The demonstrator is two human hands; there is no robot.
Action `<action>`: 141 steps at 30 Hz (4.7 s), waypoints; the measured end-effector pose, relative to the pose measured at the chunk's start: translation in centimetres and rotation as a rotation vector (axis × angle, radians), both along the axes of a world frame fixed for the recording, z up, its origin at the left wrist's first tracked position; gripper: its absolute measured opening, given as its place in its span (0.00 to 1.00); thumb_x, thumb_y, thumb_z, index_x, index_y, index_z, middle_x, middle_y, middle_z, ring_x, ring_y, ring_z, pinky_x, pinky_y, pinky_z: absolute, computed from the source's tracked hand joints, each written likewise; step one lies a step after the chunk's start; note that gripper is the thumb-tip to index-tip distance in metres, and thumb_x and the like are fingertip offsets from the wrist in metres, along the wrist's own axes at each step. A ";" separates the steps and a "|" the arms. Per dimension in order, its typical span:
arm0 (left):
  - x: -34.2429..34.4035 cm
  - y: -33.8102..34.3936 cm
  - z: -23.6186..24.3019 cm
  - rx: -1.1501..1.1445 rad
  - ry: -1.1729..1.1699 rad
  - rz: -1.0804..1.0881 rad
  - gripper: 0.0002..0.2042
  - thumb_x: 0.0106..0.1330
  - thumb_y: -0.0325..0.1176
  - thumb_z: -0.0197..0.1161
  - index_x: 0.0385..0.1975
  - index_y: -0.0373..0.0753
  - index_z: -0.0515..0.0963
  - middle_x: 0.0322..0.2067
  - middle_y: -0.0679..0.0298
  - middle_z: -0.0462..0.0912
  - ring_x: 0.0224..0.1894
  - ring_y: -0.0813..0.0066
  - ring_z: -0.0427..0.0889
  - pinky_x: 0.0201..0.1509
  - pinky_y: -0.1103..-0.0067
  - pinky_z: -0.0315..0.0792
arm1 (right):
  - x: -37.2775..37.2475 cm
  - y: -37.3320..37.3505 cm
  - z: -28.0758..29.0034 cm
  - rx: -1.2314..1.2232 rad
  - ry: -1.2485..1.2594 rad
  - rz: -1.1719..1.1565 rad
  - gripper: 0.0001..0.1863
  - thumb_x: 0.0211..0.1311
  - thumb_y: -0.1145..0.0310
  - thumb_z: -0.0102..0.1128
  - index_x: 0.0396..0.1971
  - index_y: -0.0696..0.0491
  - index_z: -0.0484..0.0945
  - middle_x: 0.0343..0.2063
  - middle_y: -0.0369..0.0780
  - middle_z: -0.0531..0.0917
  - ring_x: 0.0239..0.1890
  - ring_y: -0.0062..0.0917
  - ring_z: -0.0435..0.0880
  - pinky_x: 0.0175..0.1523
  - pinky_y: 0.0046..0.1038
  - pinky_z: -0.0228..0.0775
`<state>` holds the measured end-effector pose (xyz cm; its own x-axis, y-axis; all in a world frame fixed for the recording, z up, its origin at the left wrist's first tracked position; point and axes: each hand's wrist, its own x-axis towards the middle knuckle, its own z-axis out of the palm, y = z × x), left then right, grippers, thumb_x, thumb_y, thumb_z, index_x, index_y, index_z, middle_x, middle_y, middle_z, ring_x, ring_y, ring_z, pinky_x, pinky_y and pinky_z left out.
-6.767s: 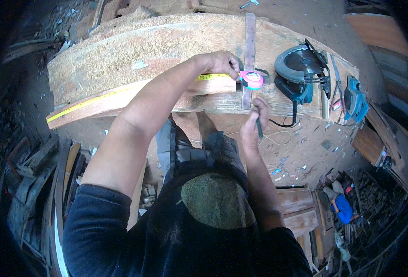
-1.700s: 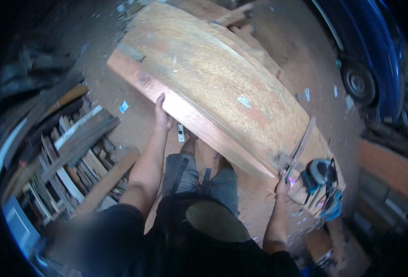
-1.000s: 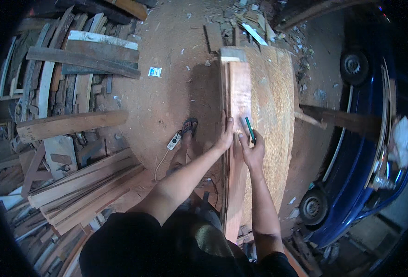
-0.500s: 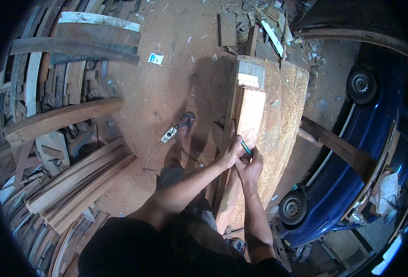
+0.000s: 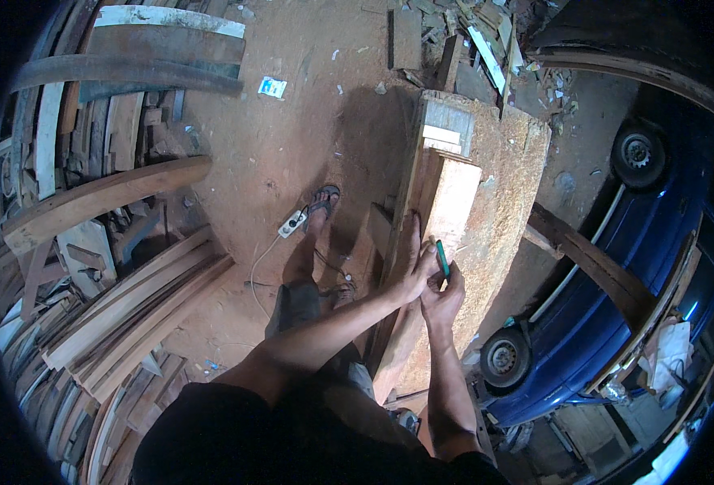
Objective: The person measures and marks wooden planks with a tape measure and pencil, then uses a circular saw to cut the wood. The person handles the planks, aligns them, and makes cuts on a workbench in a cluttered workshop.
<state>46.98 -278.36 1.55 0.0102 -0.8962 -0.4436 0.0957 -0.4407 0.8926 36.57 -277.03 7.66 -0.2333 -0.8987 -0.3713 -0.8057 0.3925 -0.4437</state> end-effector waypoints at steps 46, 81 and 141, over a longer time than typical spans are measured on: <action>-0.3 -1.1 0.9 0.061 0.124 0.059 0.38 0.81 0.51 0.41 0.77 0.29 0.39 0.78 0.41 0.36 0.81 0.49 0.33 0.81 0.64 0.34 | 0.6 -1.7 0.6 0.028 -0.002 0.016 0.32 0.47 0.59 0.78 0.47 0.64 0.77 0.37 0.51 0.82 0.41 0.45 0.83 0.49 0.41 0.74; 0.0 -2.1 1.6 0.012 -0.370 0.057 0.33 0.76 0.45 0.52 0.71 0.25 0.58 0.67 0.42 0.63 0.66 0.44 0.63 0.71 0.56 0.56 | -0.6 -5.0 -2.1 0.010 -0.482 -0.256 0.16 0.66 0.62 0.71 0.38 0.59 0.78 0.23 0.29 0.73 0.24 0.10 0.68 0.26 0.18 0.60; 2.1 -6.1 -2.4 0.030 0.252 0.234 0.40 0.79 0.57 0.44 0.76 0.28 0.47 0.75 0.38 0.50 0.79 0.49 0.49 0.80 0.64 0.46 | 0.8 -9.6 -2.6 0.180 -0.541 -0.266 0.28 0.66 0.60 0.71 0.56 0.65 0.76 0.50 0.45 0.84 0.51 0.26 0.82 0.59 0.28 0.72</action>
<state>49.11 -284.47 -0.84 0.1008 -0.8688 -0.4847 0.4136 -0.4065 0.8147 37.40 -286.65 5.03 -0.1768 -0.7481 -0.6396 -0.3505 0.6551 -0.6693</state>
